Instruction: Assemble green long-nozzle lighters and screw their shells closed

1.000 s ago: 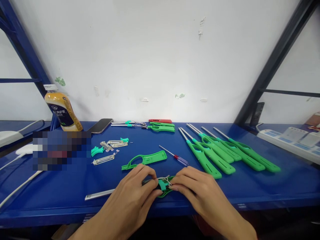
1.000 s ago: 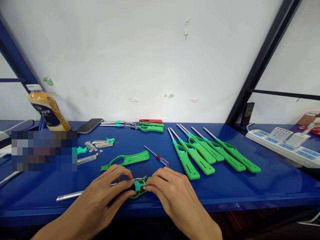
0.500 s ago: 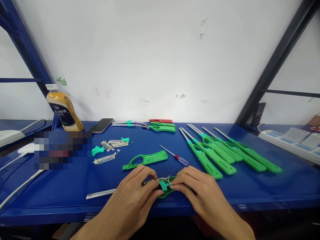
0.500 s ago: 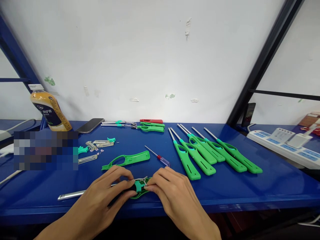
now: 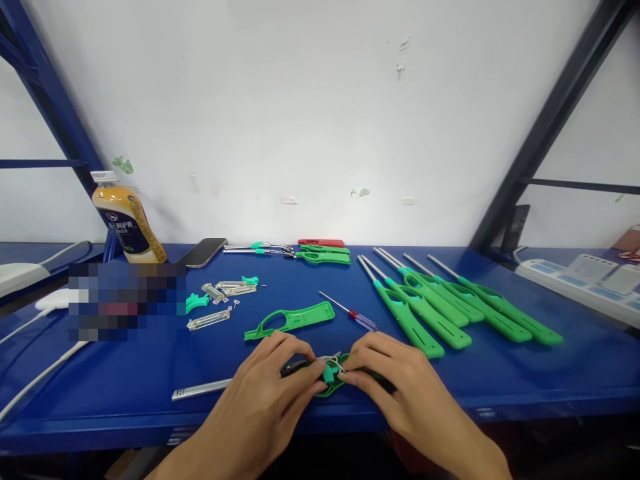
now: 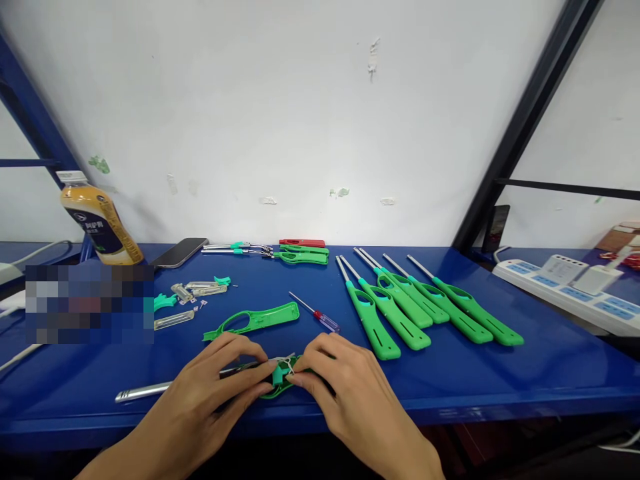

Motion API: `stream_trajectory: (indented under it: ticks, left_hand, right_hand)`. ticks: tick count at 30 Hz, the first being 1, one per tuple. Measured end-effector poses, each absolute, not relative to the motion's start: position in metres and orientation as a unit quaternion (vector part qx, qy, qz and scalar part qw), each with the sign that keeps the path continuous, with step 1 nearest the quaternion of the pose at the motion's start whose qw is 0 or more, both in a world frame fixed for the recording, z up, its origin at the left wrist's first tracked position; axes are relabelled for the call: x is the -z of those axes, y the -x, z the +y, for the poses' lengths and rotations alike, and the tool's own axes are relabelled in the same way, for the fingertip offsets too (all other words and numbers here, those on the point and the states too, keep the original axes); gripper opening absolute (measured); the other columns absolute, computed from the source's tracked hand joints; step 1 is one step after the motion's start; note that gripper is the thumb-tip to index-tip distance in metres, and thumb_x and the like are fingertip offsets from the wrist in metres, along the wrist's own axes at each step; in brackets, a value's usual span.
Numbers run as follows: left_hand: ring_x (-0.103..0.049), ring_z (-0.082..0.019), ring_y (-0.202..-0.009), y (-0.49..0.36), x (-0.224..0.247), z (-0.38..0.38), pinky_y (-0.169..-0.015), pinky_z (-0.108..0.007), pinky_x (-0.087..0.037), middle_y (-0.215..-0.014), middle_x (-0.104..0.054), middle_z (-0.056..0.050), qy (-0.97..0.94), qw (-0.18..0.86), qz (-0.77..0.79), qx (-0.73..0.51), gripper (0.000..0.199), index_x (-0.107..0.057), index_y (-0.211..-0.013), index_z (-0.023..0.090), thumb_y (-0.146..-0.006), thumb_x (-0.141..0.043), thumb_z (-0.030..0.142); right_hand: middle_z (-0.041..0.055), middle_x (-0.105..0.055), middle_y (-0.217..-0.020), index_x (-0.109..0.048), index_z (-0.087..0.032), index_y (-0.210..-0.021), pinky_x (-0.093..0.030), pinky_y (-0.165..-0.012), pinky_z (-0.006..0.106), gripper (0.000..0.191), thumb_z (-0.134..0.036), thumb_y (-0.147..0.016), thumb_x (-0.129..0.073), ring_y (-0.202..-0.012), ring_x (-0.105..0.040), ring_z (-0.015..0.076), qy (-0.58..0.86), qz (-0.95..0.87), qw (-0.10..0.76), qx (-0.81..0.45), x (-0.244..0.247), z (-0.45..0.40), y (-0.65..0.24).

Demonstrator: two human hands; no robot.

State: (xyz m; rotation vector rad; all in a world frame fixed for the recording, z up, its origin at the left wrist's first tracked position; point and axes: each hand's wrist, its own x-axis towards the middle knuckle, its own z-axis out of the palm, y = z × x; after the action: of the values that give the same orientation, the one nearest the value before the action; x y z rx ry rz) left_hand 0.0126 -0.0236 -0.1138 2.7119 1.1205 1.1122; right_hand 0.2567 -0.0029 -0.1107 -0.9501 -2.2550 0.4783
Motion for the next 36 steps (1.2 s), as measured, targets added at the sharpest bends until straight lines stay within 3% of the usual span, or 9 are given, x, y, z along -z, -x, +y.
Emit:
stream_trajectory:
  ticks: [20,29,36]
  left_hand:
    - [-0.06,-0.021,-0.094,-0.013,0.112,-0.021,-0.078,-0.033,-0.053,-0.106,-0.065,-0.007,-0.875,0.007,0.348,-0.336,0.019,-0.069,-0.112,0.02,-0.108,-0.053,0.011]
    - [-0.06,-0.027,-0.104,-0.011,0.105,-0.031,-0.089,-0.042,-0.059,-0.114,-0.063,-0.011,-0.899,-0.014,0.355,-0.257,0.02,-0.062,-0.123,0.018,-0.109,-0.049,0.015]
    - [-0.06,-0.027,-0.109,-0.007,0.104,-0.03,-0.093,-0.044,-0.059,-0.118,-0.063,-0.011,-0.898,-0.002,0.352,-0.265,0.027,-0.064,-0.13,0.018,-0.109,-0.047,0.013]
  right_hand:
    - [0.0023,-0.07,-0.099,-0.069,-0.024,-0.099,-0.049,-0.08,0.031,0.023,-0.029,-0.113,-0.051,-0.088,-0.066,0.018,0.35,-0.874,0.312,-0.128,0.116,-0.001,-0.256]
    - [0.0018,-0.069,-0.102,-0.067,-0.025,-0.101,-0.048,-0.079,0.034,0.016,-0.027,-0.111,-0.054,-0.089,-0.064,0.0186,0.351,-0.883,0.291,-0.109,0.111,-0.006,-0.258]
    - [0.0017,-0.069,-0.105,-0.069,-0.026,-0.106,-0.048,-0.083,0.036,0.016,-0.027,-0.111,-0.054,-0.092,-0.064,0.0194,0.357,-0.884,0.28,-0.118,0.11,-0.008,-0.261]
